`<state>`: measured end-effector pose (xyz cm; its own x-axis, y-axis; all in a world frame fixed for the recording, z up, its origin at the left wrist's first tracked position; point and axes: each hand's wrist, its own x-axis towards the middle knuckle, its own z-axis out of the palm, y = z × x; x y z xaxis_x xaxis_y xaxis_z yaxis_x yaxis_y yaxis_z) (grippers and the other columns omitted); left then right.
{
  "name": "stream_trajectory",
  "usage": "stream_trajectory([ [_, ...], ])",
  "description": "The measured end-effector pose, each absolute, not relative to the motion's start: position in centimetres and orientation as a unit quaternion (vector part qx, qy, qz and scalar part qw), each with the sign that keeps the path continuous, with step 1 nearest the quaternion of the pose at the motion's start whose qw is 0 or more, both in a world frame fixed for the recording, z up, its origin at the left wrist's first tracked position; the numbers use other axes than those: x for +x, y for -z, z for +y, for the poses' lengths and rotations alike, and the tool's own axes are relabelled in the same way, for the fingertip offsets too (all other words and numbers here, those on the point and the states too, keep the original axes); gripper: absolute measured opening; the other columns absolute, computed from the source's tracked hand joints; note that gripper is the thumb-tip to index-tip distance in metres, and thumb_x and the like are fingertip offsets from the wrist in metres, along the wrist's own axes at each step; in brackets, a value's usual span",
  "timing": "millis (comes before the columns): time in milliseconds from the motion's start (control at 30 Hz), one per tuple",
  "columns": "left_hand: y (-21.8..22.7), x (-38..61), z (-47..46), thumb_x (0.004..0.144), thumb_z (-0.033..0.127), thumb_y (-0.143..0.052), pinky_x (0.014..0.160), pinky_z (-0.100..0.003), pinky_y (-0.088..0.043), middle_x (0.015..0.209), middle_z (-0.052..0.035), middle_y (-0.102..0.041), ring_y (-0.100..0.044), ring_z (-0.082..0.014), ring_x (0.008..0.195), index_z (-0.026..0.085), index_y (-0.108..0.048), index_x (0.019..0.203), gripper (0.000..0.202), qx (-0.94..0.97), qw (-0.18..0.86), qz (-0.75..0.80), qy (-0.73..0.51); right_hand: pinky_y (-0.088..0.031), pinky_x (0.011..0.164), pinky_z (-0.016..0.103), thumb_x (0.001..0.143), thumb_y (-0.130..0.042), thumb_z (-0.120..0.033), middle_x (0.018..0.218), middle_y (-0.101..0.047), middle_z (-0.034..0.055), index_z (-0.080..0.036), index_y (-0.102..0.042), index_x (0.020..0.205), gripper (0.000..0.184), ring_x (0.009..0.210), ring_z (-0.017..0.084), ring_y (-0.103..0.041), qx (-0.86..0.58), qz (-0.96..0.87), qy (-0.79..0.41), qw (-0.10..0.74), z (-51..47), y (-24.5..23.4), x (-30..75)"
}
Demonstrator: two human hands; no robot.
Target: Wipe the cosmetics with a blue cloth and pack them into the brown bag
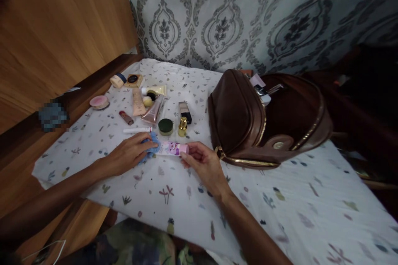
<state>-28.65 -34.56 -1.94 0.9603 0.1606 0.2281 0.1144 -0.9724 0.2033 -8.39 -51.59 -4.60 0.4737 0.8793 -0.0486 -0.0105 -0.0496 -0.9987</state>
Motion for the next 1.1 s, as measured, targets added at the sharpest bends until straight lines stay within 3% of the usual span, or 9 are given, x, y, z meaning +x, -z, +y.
stream_trajectory([
  [100,2.0,-28.8,-34.7,0.095,0.005,-0.037,0.08,-0.034,-0.053,0.108,-0.0104,-0.06,-0.059,-0.0235,0.103,0.018,-0.063,0.115,0.035,0.986,0.093,0.07,-0.121,-0.053,0.05,0.026,0.07,-0.082,-0.058,0.07,-0.067,0.0008,-0.018,-0.067,0.09,0.047,0.058,0.014,-0.063,-0.61,-0.354,-0.379,0.599,-51.5,4.3,-8.7],
  [300,0.1,-29.0,-35.1,0.094,0.006,-0.038,0.08,-0.032,-0.053,0.105,-0.0075,-0.059,-0.059,-0.0207,0.096,0.021,-0.063,0.112,0.034,0.988,0.101,0.067,-0.098,-0.052,0.05,0.024,0.069,-0.083,-0.056,0.071,-0.067,0.0012,-0.018,-0.069,0.088,0.045,0.06,0.014,-0.063,-0.604,-0.355,-0.359,0.617,-51.4,4.0,-9.0],
  [500,-2.0,-26.5,-37.8,0.1,0.018,-0.04,0.083,-0.032,-0.053,0.113,-0.0101,-0.056,-0.059,-0.0206,0.101,0.018,-0.054,0.13,0.033,0.964,0.151,0.053,-0.212,-0.052,0.049,0.023,0.068,-0.085,-0.051,0.075,-0.07,0.0015,-0.021,-0.071,0.099,0.046,0.061,0.015,-0.066,-0.593,-0.379,-0.357,0.614,-51.9,4.0,-9.3],
  [567,-2.1,-25.7,-38.7,0.099,0.015,-0.038,0.077,-0.033,-0.054,0.114,-0.011,-0.055,-0.058,-0.0219,0.1,0.018,-0.053,0.131,0.035,0.975,0.117,0.042,-0.186,-0.055,0.052,0.024,0.069,-0.085,-0.051,0.075,-0.07,0.0008,-0.022,-0.071,0.102,0.046,0.061,0.014,-0.065,-0.58,-0.395,-0.352,0.619,-52.0,4.2,-9.4],
  [667,-2.3,-25.6,-39.3,0.097,0.014,-0.038,0.069,-0.033,-0.054,0.113,-0.0116,-0.054,-0.056,-0.0246,0.103,0.018,-0.053,0.129,0.036,0.988,0.064,0.059,-0.13,-0.06,0.065,0.028,0.073,-0.083,-0.049,0.091,-0.072,0.0033,-0.024,-0.073,0.102,0.04,0.071,0.016,-0.068,-0.567,-0.427,-0.323,0.626,-52.2,4.2,-9.6],
  [800,-2.5,-27.4,-38.2,0.096,0.017,-0.04,0.071,-0.034,-0.055,0.112,-0.0108,-0.053,-0.055,-0.0244,0.1,0.018,-0.056,0.122,0.031,0.988,0.042,0.1,-0.111,-0.061,0.082,0.033,0.077,-0.081,-0.045,0.103,-0.071,0.0052,-0.026,-0.075,0.101,0.031,0.084,0.018,-0.07,-0.562,-0.463,-0.294,0.619,-52.4,3.7,-9.7],
  [1100,-0.9,-31.0,-36.3,0.097,0.021,-0.039,0.072,-0.031,-0.052,0.113,-0.0091,-0.053,-0.058,-0.0207,0.092,0.02,-0.055,0.127,0.034,0.972,0.078,0.182,-0.127,-0.06,0.078,0.031,0.081,-0.078,-0.045,0.1,-0.07,0.0058,-0.024,-0.076,0.097,0.026,0.085,0.018,-0.068,-0.571,-0.466,-0.283,0.613,-52.3,4.0,-9.7],
])
